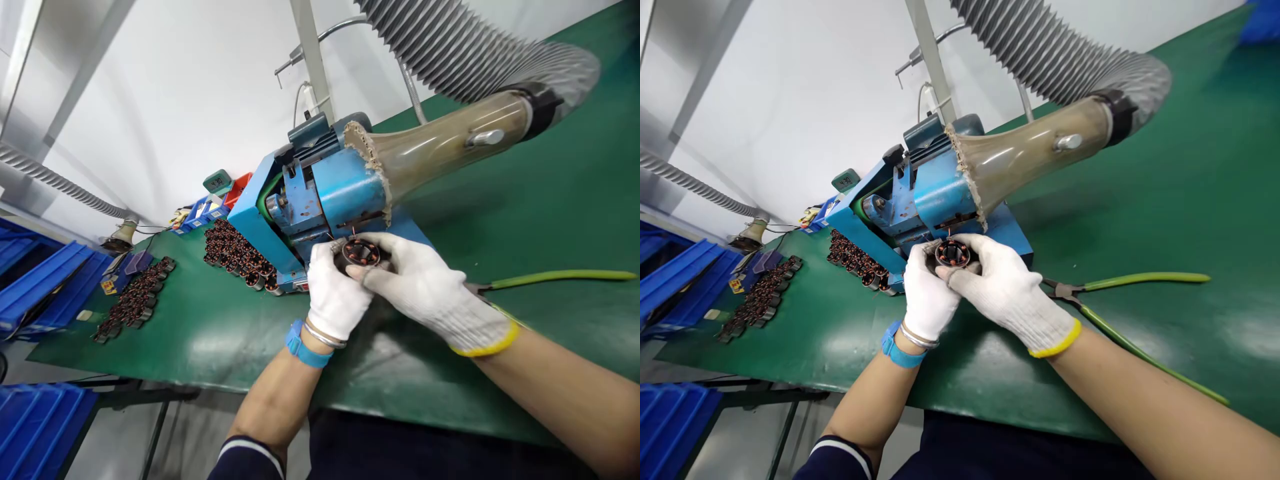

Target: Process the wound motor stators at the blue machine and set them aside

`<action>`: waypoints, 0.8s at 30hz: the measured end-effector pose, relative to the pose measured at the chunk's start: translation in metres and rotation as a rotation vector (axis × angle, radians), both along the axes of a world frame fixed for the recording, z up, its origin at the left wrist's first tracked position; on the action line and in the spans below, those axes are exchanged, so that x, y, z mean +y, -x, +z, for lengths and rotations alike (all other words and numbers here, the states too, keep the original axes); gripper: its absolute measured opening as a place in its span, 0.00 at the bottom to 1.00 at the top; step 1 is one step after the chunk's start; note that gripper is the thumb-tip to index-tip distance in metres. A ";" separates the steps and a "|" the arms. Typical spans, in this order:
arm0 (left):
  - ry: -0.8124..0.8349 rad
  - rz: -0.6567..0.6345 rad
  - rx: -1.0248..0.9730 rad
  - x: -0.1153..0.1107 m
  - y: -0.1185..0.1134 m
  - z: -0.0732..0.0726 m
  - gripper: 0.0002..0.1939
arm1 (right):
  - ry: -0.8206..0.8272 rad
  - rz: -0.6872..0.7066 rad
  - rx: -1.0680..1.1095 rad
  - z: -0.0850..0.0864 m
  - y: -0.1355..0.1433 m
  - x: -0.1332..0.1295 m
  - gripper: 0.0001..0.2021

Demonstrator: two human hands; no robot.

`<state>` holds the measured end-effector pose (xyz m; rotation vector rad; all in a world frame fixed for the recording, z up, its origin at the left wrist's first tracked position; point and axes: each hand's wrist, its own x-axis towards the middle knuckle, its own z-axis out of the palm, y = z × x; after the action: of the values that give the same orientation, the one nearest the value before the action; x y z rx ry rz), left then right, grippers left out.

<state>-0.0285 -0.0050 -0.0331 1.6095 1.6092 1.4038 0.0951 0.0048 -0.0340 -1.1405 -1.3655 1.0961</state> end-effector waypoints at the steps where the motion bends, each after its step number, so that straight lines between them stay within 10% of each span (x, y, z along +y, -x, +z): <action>1: -0.012 -0.001 0.026 0.002 -0.001 0.003 0.28 | -0.020 -0.013 -0.007 0.001 0.002 0.001 0.23; 17: -0.040 -0.069 0.148 0.015 -0.011 0.020 0.24 | -0.004 -0.165 0.096 -0.003 0.004 0.007 0.21; 24: 0.007 -0.107 -0.023 -0.028 0.013 0.007 0.29 | -0.133 -0.040 -0.018 -0.005 0.006 -0.025 0.24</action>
<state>-0.0418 -0.0330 -0.0258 1.6449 1.4902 1.3548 0.0892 -0.0205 -0.0394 -1.0785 -1.4028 0.9541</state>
